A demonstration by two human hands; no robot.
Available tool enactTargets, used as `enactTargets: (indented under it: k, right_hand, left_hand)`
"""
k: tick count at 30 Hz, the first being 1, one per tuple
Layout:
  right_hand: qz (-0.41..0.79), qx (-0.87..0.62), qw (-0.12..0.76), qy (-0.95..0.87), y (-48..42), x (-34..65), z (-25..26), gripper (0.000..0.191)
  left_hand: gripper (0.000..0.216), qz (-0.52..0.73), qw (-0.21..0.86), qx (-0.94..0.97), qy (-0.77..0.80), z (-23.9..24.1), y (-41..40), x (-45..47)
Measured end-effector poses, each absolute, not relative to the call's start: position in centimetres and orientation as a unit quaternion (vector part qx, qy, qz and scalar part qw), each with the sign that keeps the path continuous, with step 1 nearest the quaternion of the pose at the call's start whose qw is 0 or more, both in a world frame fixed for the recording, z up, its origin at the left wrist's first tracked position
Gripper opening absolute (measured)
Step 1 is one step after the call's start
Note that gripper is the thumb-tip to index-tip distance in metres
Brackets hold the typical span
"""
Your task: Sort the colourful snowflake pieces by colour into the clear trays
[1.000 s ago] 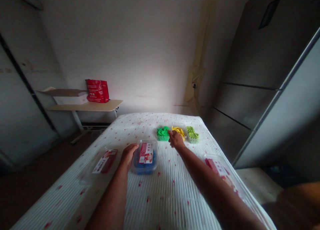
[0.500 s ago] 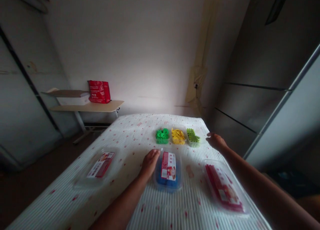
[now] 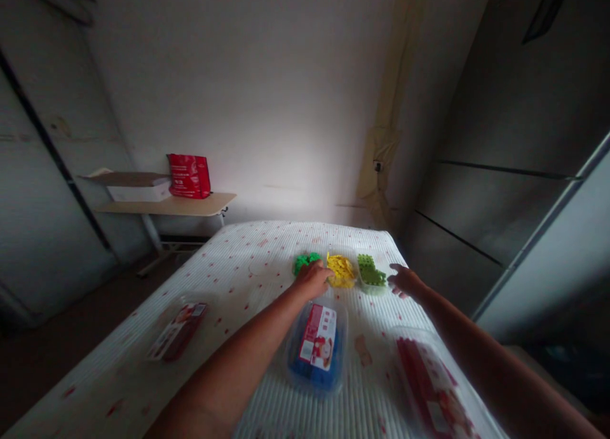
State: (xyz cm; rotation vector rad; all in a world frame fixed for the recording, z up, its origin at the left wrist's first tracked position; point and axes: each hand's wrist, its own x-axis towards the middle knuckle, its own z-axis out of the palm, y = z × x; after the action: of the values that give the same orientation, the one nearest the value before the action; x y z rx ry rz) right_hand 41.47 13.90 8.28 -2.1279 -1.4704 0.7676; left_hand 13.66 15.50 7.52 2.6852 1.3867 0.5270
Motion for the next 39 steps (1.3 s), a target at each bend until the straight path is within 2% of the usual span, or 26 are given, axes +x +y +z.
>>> enactTargets:
  k: [7, 13, 21, 32, 35, 39]
  right_hand:
    - [0.337, -0.766, 0.237, -0.493, 14.5, 40.8, 8.5, 0.069]
    - [0.361, -0.752, 0.238, -0.498, 14.9, 39.2, 8.6, 0.068]
    - [0.388, -0.713, 0.234, -0.536, 15.9, 32.2, 8.5, 0.068]
    - [0.41, -0.669, 0.201, -0.587, 17.7, 22.6, 7.5, 0.069]
    - [0.399, -0.665, 0.186, -0.604, 17.7, 22.0, 8.0, 0.059]
    - [0.391, -0.659, 0.154, -0.624, 17.0, 24.5, 10.2, 0.027]
  left_hand:
    - [0.024, 0.171, 0.102, 0.867, 0.457, 6.4, 17.6, 13.3]
    - [0.019, 0.193, 0.093, 0.867, 0.45, 5.4, 17.6, 11.3]
    - [0.015, 0.236, 0.097, 0.854, 0.454, 5.0, 17.1, 3.9]
    - [0.016, 0.234, 0.075, 0.833, 0.496, 4.8, 15.6, -5.9]
    - [0.022, 0.197, 0.046, 0.832, 0.516, 4.9, 15.1, -6.8]
    - [0.038, 0.151, -0.004, 0.818, 0.556, 6.3, 13.6, -6.4]
